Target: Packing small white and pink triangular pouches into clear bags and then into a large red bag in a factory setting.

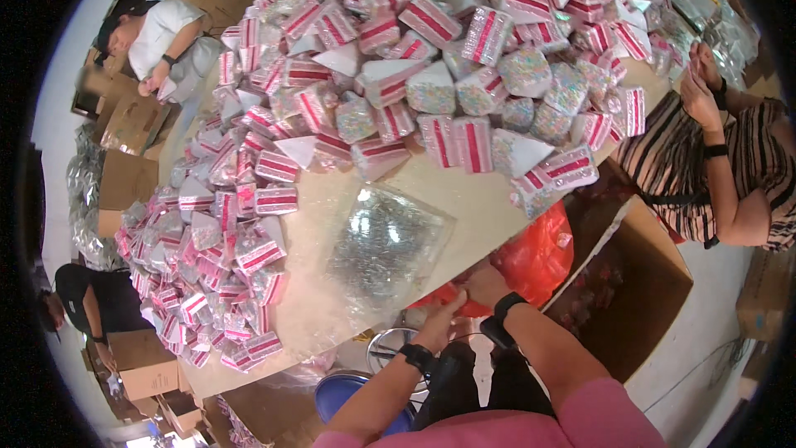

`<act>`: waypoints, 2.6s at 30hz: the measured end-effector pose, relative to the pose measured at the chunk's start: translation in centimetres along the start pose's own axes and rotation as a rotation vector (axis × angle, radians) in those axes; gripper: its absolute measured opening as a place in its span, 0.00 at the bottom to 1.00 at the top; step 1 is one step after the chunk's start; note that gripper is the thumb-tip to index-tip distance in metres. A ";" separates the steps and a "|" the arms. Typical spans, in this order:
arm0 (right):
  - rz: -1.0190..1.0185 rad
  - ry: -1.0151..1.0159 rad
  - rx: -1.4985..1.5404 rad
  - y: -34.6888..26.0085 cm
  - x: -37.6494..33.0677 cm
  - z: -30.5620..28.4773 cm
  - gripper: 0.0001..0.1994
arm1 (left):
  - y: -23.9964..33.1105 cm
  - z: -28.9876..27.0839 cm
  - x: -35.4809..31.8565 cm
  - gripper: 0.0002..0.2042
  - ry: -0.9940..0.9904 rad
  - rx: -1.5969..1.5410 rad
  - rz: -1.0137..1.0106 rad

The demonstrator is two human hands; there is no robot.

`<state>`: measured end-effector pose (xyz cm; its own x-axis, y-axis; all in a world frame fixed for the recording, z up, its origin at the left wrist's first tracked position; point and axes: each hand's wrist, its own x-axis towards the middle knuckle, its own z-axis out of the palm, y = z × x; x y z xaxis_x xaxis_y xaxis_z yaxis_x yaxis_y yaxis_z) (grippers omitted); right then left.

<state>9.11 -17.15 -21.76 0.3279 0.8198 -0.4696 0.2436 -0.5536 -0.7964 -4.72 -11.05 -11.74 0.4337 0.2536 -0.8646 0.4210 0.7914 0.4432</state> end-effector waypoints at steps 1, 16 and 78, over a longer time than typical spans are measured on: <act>-0.121 -0.002 -0.113 -2.6 -0.9 -1.0 0.28 | 0.4 0.0 0.1 0.33 0.024 -0.045 0.031; -0.051 0.364 0.010 -1.5 -0.7 -3.1 0.12 | -0.5 2.4 -1.6 0.02 0.274 -0.009 0.337; 0.063 0.253 1.000 -9.3 -13.1 -12.7 0.23 | -4.6 -8.4 -8.5 0.22 0.154 0.025 0.133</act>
<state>14.15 -24.66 -3.35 0.5239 0.6747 -0.5199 -0.6132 -0.1249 -0.7800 -16.98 -12.16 -8.44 0.3608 0.4385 -0.8231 0.3883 0.7318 0.5601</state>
